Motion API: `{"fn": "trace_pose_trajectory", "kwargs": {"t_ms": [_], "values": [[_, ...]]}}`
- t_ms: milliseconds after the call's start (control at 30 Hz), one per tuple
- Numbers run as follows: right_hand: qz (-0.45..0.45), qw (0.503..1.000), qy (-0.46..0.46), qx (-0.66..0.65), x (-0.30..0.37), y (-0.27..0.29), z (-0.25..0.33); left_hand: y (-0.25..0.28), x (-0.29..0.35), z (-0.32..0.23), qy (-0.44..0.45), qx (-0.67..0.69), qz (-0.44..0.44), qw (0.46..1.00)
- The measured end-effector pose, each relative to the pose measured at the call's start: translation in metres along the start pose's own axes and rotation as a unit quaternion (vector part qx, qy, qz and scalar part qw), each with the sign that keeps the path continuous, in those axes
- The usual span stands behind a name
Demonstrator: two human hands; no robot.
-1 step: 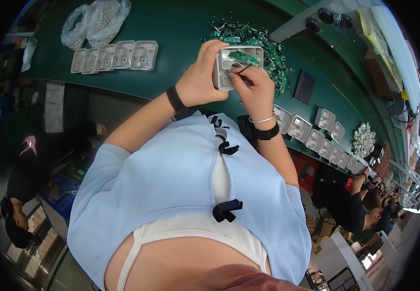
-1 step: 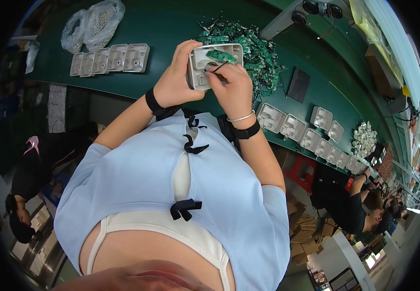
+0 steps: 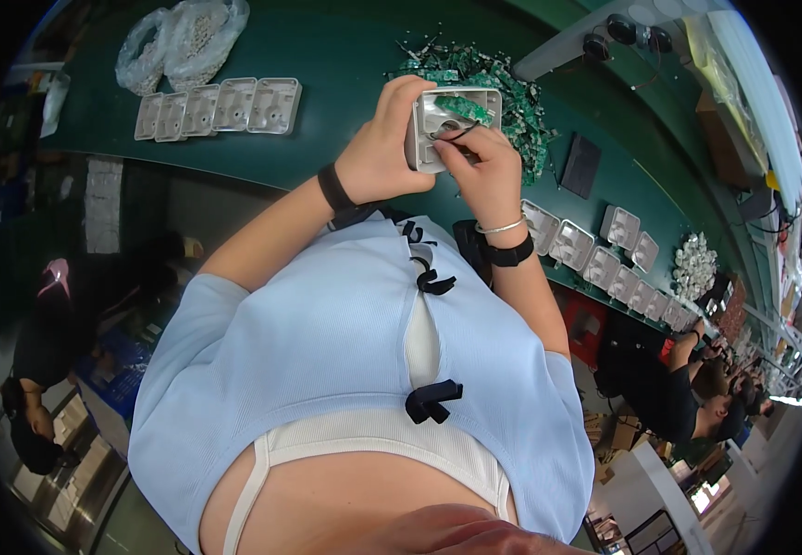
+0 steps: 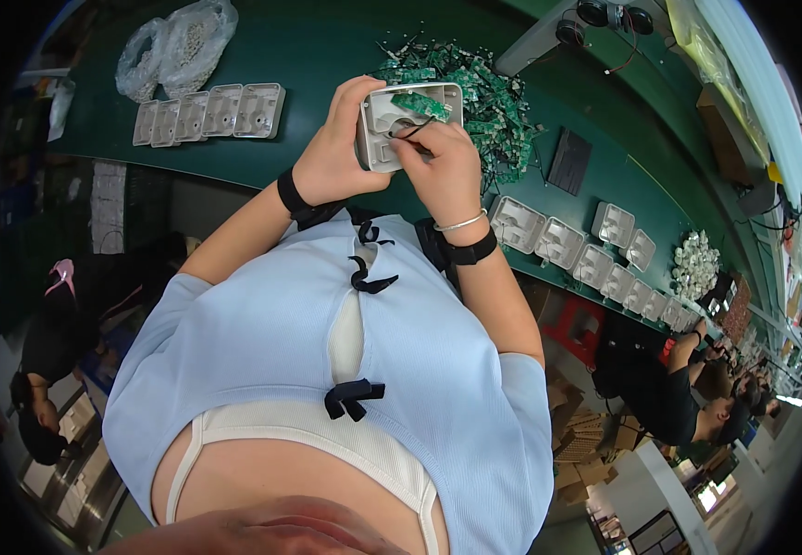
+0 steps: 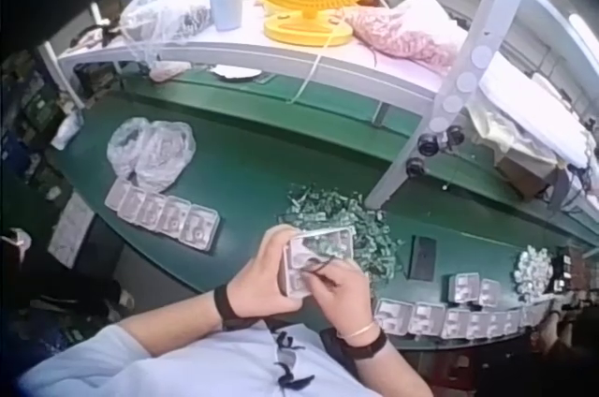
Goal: The person picks up a plastic housing and a circuit board, fits the board into the housing, and presses it into place. They then pick up a wire, tuck it into the housing, and place the assembled unit on the table before repeating the process.
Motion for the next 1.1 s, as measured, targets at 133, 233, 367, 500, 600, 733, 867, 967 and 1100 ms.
{"fn": "trace_pose_trajectory", "kwargs": {"t_ms": [133, 233, 367, 500, 600, 733, 867, 967, 1100], "values": [[0.023, 0.999, 0.020, 0.038, 0.003, 0.002, -0.002, -0.005, 0.001, 0.004, 0.031, 0.005, 0.024, 0.999], [-0.084, 0.996, 0.005, 0.027, 0.008, 0.035, -0.013, -0.004, 0.001, 0.005, 0.029, 0.014, 0.034, 0.999], [-0.133, 0.985, 0.069, 0.091, 0.000, 0.054, -0.008, -0.004, 0.000, 0.005, 0.018, 0.043, 0.046, 0.998], [-0.079, 0.982, 0.126, 0.119, -0.004, 0.051, -0.002, -0.005, 0.001, 0.009, 0.028, 0.052, 0.074, 0.996], [-0.042, 0.976, 0.182, 0.108, -0.005, 0.051, 0.007, -0.008, 0.003, 0.015, 0.051, 0.056, 0.086, 0.993], [0.010, 0.979, 0.187, 0.081, -0.002, 0.037, 0.008, -0.009, 0.005, 0.017, 0.046, 0.057, 0.084, 0.994], [0.004, 0.979, 0.191, 0.073, 0.000, 0.036, 0.013, -0.008, 0.004, 0.017, 0.039, 0.040, 0.083, 0.995], [-0.024, 0.973, 0.213, 0.091, 0.008, 0.037, 0.027, -0.006, 0.005, 0.019, 0.039, 0.021, 0.082, 0.996], [-0.040, 0.961, 0.242, 0.126, 0.023, 0.032, 0.047, -0.004, 0.007, 0.023, 0.042, 0.001, 0.064, 0.997]]}}
Point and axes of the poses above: each hand's wrist, its own x-axis away from the middle knuckle, its own y-axis out of the back of the hand, z = x × y, the point moved 10 cm from there along -x, towards the middle knuckle, and after that the axes turned 10 degrees about -y, right-handed, at the moved point
